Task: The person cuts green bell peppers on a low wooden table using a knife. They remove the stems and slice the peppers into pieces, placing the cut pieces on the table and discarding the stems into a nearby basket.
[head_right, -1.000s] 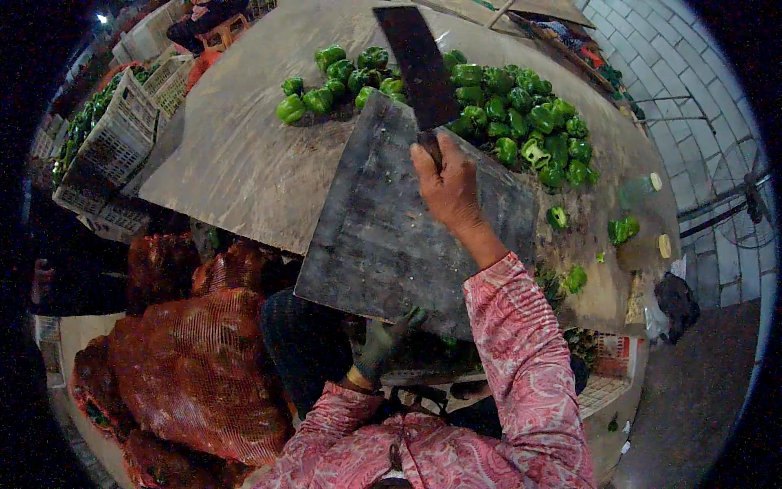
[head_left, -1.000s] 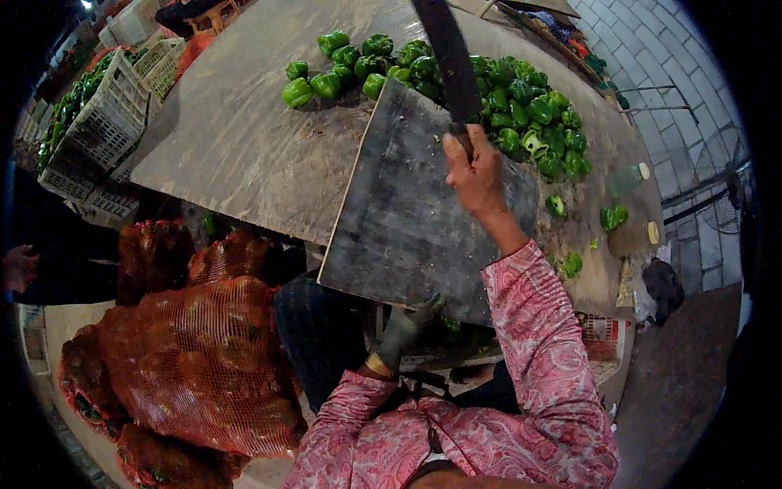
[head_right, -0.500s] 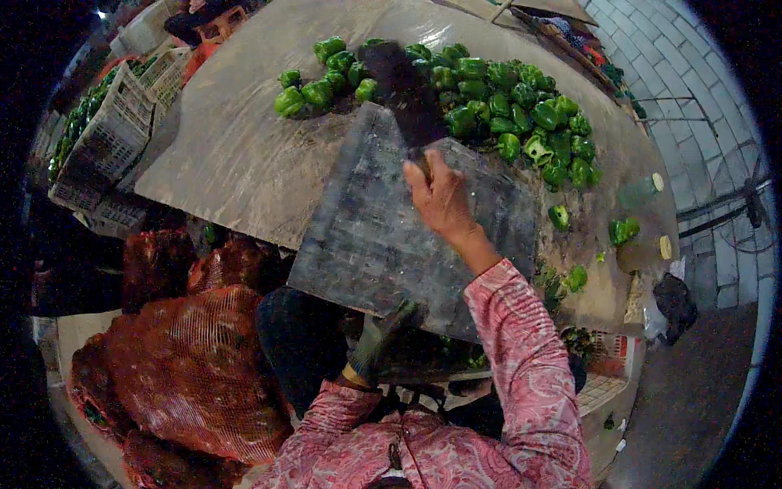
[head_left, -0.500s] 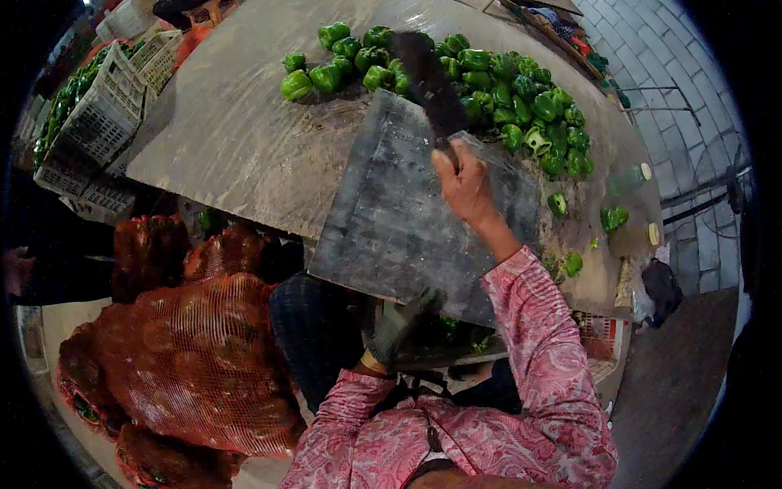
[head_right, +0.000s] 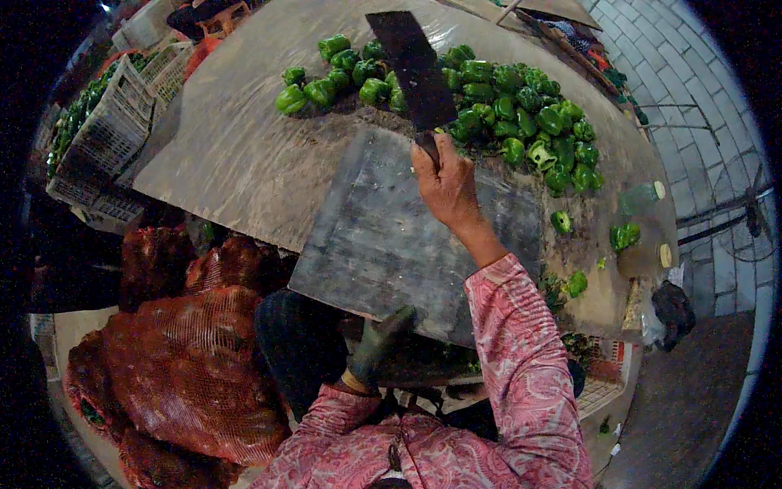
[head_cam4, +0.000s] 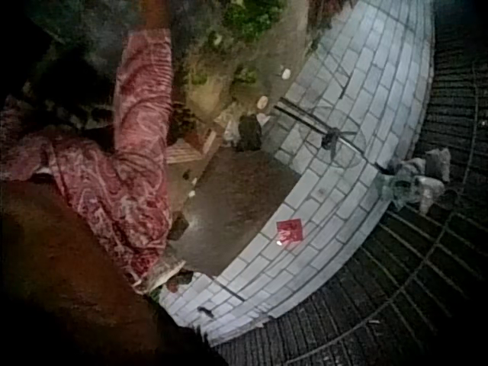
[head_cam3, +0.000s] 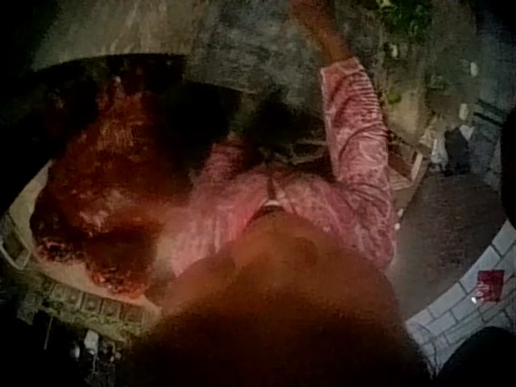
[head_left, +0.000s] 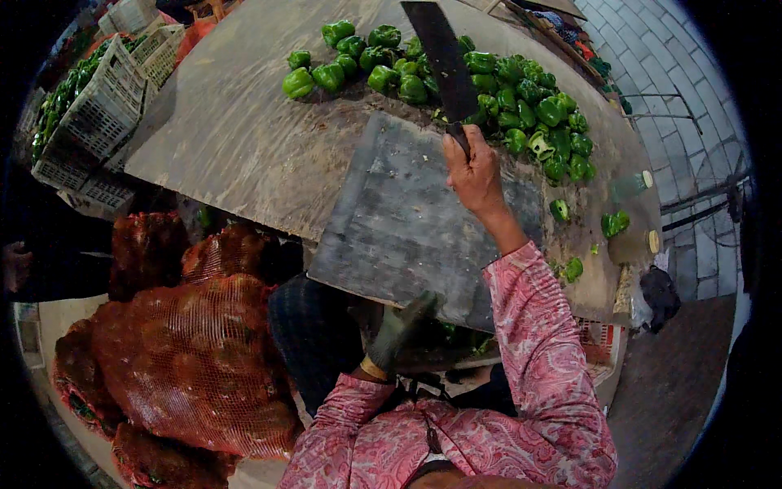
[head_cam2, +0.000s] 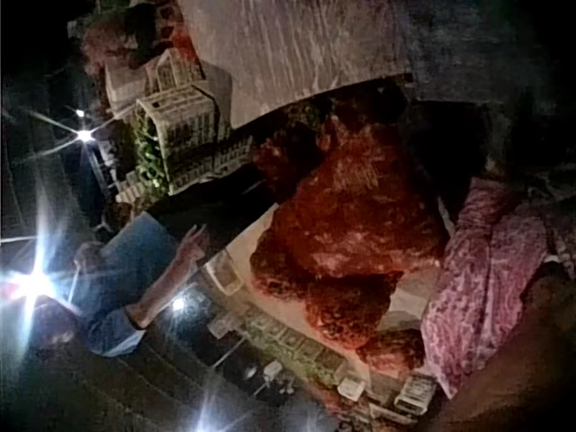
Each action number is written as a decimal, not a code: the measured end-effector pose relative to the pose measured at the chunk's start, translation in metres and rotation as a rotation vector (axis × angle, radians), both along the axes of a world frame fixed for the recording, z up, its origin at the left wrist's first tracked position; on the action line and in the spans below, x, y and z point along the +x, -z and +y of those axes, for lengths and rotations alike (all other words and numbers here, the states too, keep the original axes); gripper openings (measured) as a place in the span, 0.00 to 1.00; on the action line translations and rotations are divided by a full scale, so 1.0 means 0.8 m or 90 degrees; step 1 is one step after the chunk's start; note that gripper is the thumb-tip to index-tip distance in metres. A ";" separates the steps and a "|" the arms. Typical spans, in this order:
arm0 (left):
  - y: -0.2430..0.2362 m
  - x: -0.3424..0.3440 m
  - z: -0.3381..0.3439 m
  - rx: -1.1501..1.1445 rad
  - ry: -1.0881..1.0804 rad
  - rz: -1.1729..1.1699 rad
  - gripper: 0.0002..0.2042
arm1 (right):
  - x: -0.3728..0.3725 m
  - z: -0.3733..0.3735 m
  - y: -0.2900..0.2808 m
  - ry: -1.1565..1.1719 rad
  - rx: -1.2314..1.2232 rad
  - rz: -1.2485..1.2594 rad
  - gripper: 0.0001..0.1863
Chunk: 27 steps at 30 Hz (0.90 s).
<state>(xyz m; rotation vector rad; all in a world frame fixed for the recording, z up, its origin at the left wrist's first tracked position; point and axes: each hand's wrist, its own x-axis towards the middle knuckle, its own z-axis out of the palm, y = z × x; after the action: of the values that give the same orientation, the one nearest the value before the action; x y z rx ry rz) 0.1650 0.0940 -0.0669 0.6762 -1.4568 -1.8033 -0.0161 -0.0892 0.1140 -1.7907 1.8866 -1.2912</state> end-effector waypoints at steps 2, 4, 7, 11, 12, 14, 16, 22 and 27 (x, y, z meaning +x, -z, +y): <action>-0.027 0.003 -0.007 0.000 0.006 0.007 0.21 | -0.007 0.001 0.012 0.001 0.163 0.014 0.18; -0.053 -0.006 -0.008 0.133 -0.018 0.101 0.21 | -0.018 -0.004 0.039 -0.033 0.494 0.038 0.17; -0.053 -0.005 -0.017 0.034 -0.032 0.038 0.20 | -0.036 0.009 0.048 -0.028 0.385 -0.016 0.16; -0.031 0.000 -0.004 0.036 -0.015 0.067 0.20 | -0.014 0.009 0.014 -0.007 0.111 0.088 0.17; -0.025 -0.003 -0.006 0.035 -0.013 0.091 0.20 | -0.013 0.004 0.035 0.024 0.104 0.120 0.17; -0.019 -0.004 -0.008 0.045 -0.005 0.126 0.21 | -0.010 0.004 0.072 0.001 0.191 0.283 0.18; -0.020 -0.007 -0.006 0.248 0.030 0.215 0.22 | -0.029 -0.009 0.063 -0.038 0.297 0.213 0.19; -0.036 -0.006 -0.015 -0.024 0.046 0.180 0.27 | -0.024 -0.016 0.025 -0.049 0.316 0.089 0.20; -0.011 -0.017 -0.016 0.488 0.176 0.598 0.29 | -0.034 0.002 0.040 -0.068 0.477 -0.160 0.17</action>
<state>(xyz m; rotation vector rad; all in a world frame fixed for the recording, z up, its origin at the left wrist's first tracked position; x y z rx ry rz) 0.1515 0.0812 -0.0580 -0.1024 -0.2197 -2.4081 -0.0430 -0.0878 0.0821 -1.2468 1.7651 -0.5982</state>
